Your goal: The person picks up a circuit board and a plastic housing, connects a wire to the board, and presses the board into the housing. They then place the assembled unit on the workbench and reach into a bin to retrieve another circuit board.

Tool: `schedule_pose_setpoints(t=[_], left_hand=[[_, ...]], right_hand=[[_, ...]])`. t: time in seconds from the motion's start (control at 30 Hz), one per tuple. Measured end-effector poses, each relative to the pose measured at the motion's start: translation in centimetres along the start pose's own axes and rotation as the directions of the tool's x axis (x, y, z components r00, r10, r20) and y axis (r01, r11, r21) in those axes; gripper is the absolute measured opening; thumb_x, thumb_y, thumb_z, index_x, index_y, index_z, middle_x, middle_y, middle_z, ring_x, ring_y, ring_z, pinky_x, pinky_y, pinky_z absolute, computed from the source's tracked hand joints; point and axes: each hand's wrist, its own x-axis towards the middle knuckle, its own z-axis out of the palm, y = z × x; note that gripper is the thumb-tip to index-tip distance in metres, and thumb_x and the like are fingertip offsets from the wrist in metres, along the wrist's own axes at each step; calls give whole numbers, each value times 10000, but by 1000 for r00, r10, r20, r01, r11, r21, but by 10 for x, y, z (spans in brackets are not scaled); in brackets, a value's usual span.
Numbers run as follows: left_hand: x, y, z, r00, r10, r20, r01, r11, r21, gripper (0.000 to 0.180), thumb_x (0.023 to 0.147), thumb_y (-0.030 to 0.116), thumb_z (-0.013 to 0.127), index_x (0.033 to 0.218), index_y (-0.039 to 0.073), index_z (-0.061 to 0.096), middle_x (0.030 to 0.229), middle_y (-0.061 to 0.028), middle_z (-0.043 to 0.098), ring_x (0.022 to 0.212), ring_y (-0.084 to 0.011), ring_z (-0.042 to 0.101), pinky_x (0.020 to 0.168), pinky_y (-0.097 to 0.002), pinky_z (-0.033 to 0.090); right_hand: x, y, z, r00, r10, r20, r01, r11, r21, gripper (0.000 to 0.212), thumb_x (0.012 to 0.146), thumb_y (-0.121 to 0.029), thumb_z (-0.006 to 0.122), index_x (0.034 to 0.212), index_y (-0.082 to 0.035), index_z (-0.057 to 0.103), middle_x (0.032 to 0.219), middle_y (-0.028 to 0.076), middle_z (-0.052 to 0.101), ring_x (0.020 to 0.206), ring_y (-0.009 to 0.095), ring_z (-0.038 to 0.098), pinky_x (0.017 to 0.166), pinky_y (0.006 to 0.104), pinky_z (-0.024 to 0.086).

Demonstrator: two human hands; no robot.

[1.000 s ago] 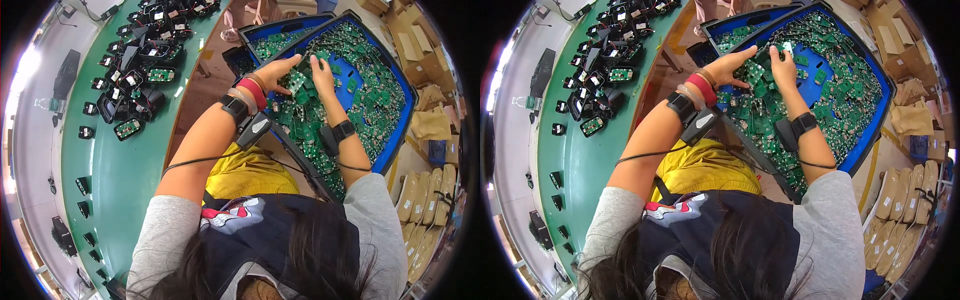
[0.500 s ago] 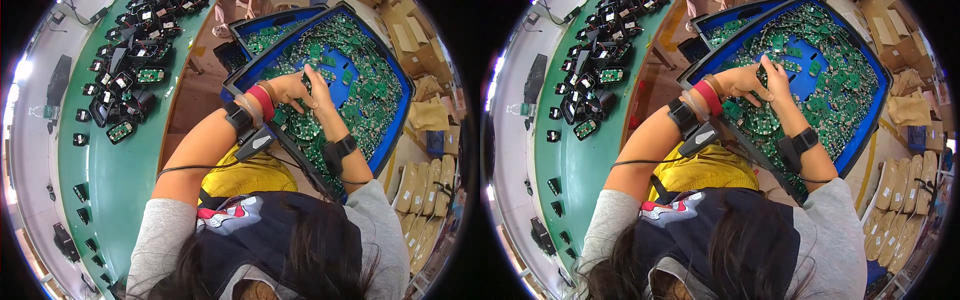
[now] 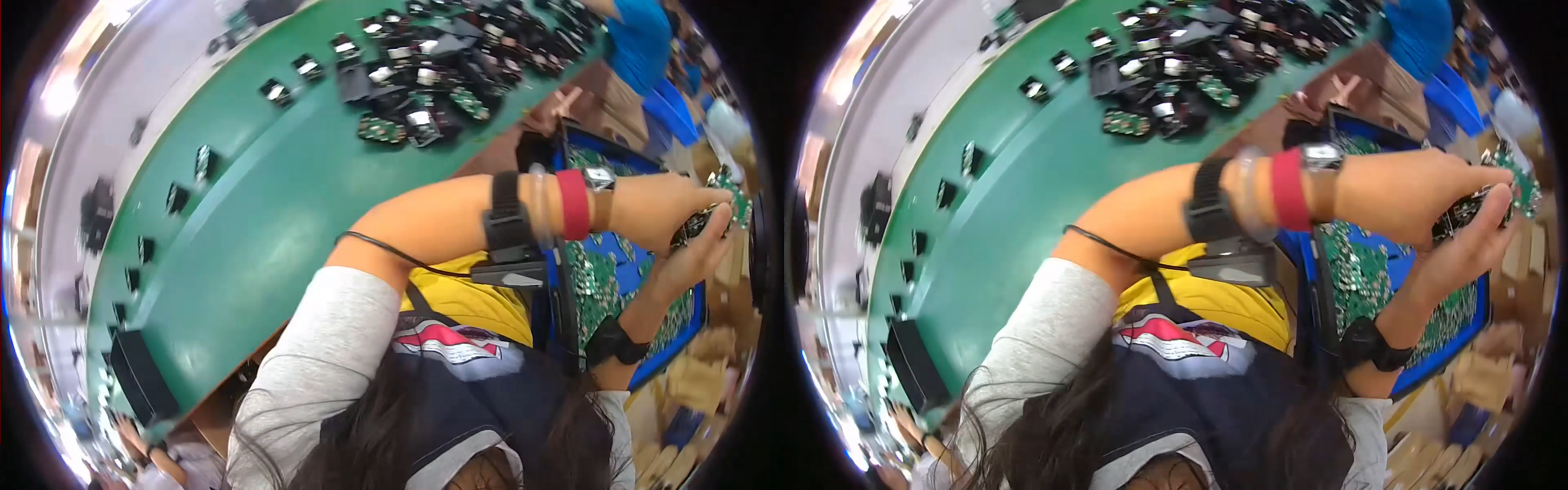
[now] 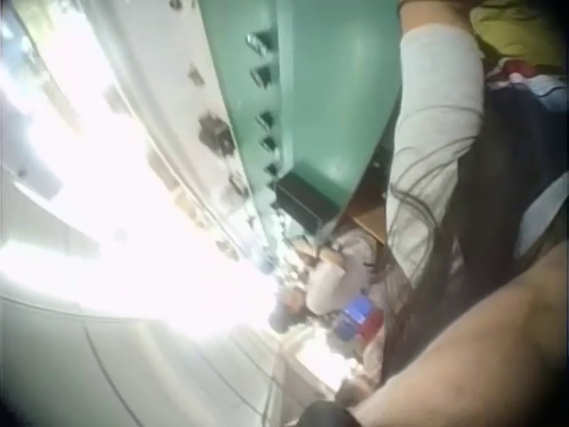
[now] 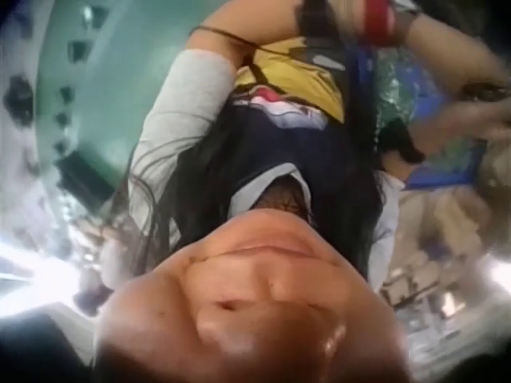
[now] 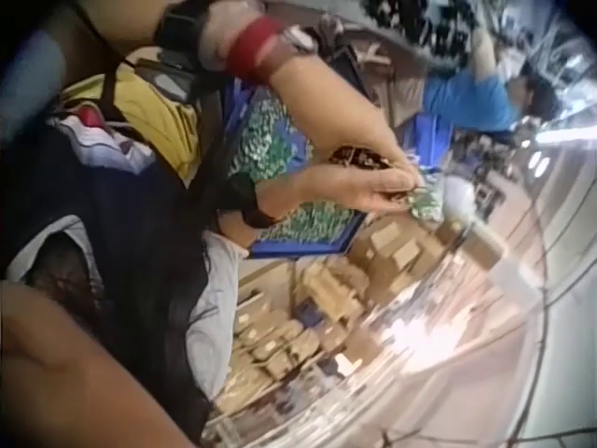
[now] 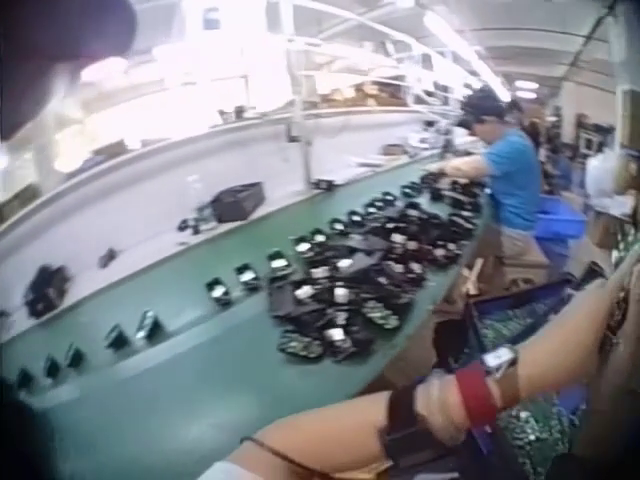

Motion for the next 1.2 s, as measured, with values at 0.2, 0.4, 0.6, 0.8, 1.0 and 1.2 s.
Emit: schedule_pose_setpoints(t=[0.2,0.4,0.6,0.8,1.0,1.2], left_hand=[[-124,68,-133,941,105,-323,58,888,457,809,625,58,786,1341,81,411,1212,-195,591,1031,-305,636,782,-397,530],[-280,111,-202,524,-403,-751,704,701,115,1036,644,91,813,1496,45,225,1407,-182,453,1283,-244,459,1057,-345,380],[-322,88,-240,434,-491,-755,716,697,-42,910,733,25,740,1499,70,251,1154,-72,567,940,-129,577,786,-283,516],[-308,61,-282,374,-752,-543,827,536,-172,676,769,96,701,1397,80,449,951,-47,592,720,-100,572,576,-241,513],[-308,52,-310,294,-870,-396,945,327,-17,603,756,261,761,1269,18,558,1184,-164,628,842,-199,661,617,-300,576],[-320,59,-293,771,-555,-314,599,461,655,525,761,264,737,1207,20,607,1008,-190,679,815,-331,666,771,-400,527]], right_hand=[[-82,-35,176,887,-232,400,154,964,219,345,945,-280,613,1154,-8,573,1044,69,631,961,137,594,835,270,475],[-219,-19,325,669,-158,726,-185,911,369,520,774,-380,774,1123,-36,600,1032,131,562,954,255,576,853,356,461],[-255,16,361,659,-145,738,-87,960,266,363,836,-277,695,1084,-29,600,1039,135,551,983,282,560,872,368,455],[-246,34,340,569,112,815,-97,993,-69,452,924,-346,587,1193,5,496,1193,185,466,1140,301,456,1012,398,354],[-233,28,321,447,111,888,-70,994,-89,463,909,-313,614,1207,15,479,1220,190,459,1203,303,428,1039,381,330],[-197,19,306,312,27,950,69,996,-51,326,843,-181,685,1112,-28,585,1189,103,537,1118,223,531,925,359,428]])
